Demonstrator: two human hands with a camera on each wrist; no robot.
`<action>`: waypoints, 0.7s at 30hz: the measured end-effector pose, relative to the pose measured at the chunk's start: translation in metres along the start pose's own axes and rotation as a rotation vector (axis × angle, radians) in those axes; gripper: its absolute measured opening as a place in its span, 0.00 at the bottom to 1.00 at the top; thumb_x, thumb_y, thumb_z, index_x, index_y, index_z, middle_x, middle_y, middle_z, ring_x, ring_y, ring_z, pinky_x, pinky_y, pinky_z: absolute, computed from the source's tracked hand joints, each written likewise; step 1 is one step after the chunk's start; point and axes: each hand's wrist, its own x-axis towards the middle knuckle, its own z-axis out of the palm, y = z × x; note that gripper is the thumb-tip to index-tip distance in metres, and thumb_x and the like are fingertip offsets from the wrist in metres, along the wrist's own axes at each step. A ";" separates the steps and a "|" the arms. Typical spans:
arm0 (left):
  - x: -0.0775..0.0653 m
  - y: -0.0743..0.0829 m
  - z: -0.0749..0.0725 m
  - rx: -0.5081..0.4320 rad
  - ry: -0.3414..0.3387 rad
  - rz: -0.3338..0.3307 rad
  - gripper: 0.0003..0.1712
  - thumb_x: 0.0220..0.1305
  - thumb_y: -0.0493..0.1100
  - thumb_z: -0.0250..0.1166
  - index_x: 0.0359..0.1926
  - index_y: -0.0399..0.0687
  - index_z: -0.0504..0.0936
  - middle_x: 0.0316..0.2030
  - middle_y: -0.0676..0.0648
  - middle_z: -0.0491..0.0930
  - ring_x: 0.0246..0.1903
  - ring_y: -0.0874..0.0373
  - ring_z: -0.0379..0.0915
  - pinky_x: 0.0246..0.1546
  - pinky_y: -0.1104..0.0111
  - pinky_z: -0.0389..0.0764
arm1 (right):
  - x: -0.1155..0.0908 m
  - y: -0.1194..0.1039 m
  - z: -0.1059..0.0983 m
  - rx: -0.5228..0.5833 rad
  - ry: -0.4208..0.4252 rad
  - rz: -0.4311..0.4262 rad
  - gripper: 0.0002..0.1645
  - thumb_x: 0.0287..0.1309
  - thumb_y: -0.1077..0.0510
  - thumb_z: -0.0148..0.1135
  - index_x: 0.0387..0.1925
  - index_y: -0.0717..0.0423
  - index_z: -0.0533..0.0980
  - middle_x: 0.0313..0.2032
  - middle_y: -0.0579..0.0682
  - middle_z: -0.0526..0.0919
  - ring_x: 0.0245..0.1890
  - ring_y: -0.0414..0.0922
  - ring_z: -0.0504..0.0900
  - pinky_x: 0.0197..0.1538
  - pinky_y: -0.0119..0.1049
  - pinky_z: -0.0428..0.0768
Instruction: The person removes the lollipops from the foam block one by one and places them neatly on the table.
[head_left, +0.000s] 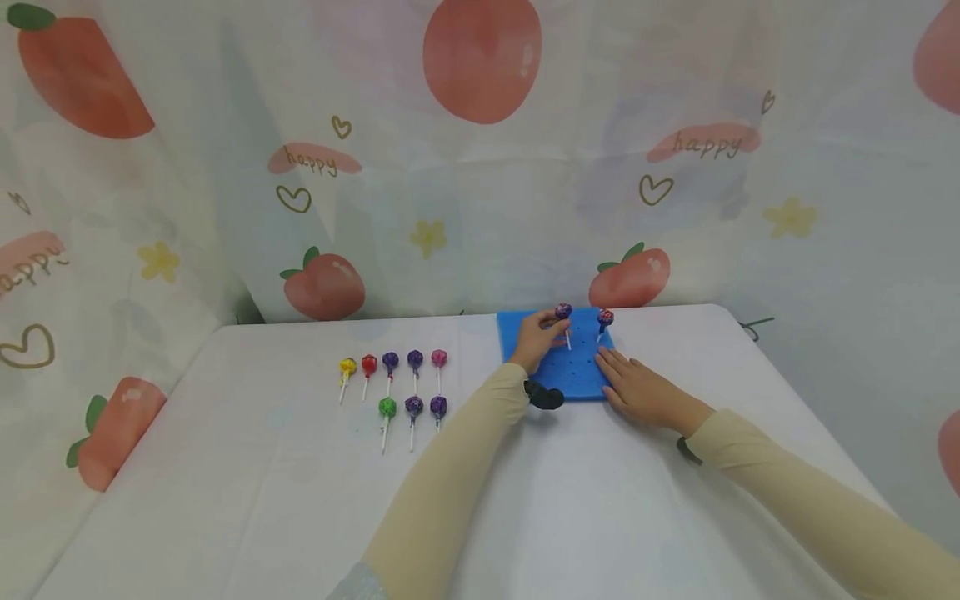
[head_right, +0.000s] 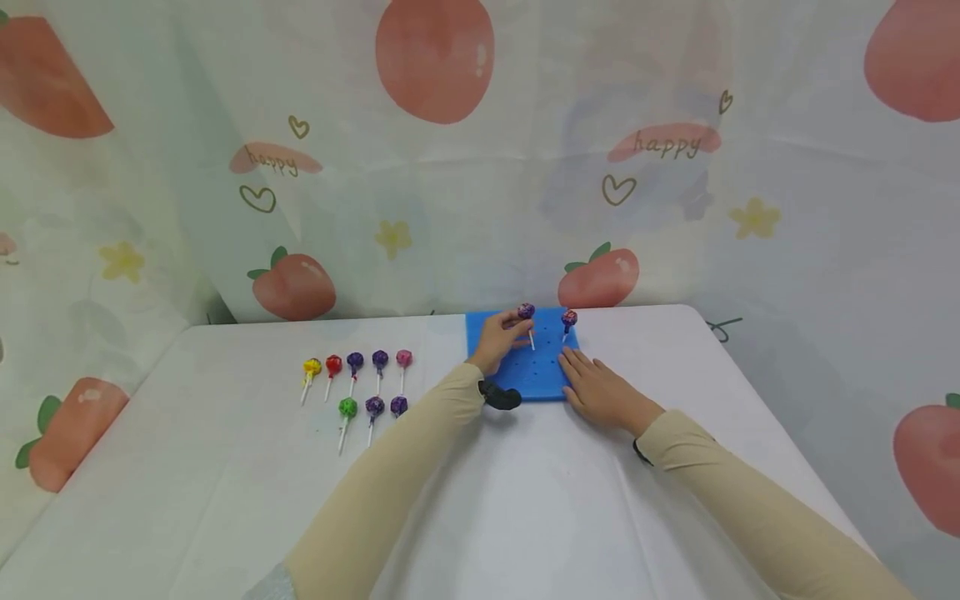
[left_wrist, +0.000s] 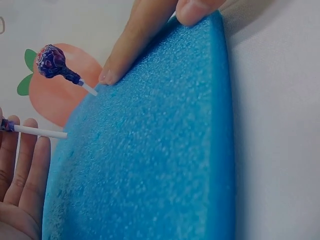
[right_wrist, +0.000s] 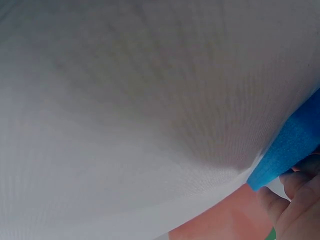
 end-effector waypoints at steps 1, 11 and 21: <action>0.000 0.001 -0.001 -0.002 -0.004 -0.001 0.18 0.63 0.38 0.61 0.52 0.34 0.76 0.46 0.36 0.81 0.45 0.47 0.81 0.40 0.67 0.84 | 0.000 0.001 0.000 -0.002 -0.002 0.000 0.36 0.68 0.52 0.46 0.68 0.71 0.53 0.70 0.67 0.53 0.69 0.65 0.53 0.67 0.61 0.58; -0.011 0.011 -0.012 0.023 -0.044 -0.033 0.18 0.64 0.41 0.61 0.52 0.35 0.76 0.48 0.36 0.80 0.44 0.50 0.82 0.42 0.67 0.84 | 0.001 0.003 0.001 0.009 -0.016 0.000 0.36 0.68 0.52 0.45 0.68 0.71 0.52 0.70 0.67 0.53 0.70 0.65 0.52 0.68 0.61 0.57; -0.024 0.023 -0.027 0.008 -0.107 -0.016 0.17 0.64 0.40 0.60 0.50 0.33 0.76 0.47 0.36 0.80 0.39 0.55 0.81 0.41 0.66 0.84 | 0.002 0.004 0.001 0.003 -0.023 0.002 0.37 0.68 0.51 0.45 0.68 0.70 0.52 0.70 0.67 0.52 0.70 0.64 0.52 0.68 0.61 0.57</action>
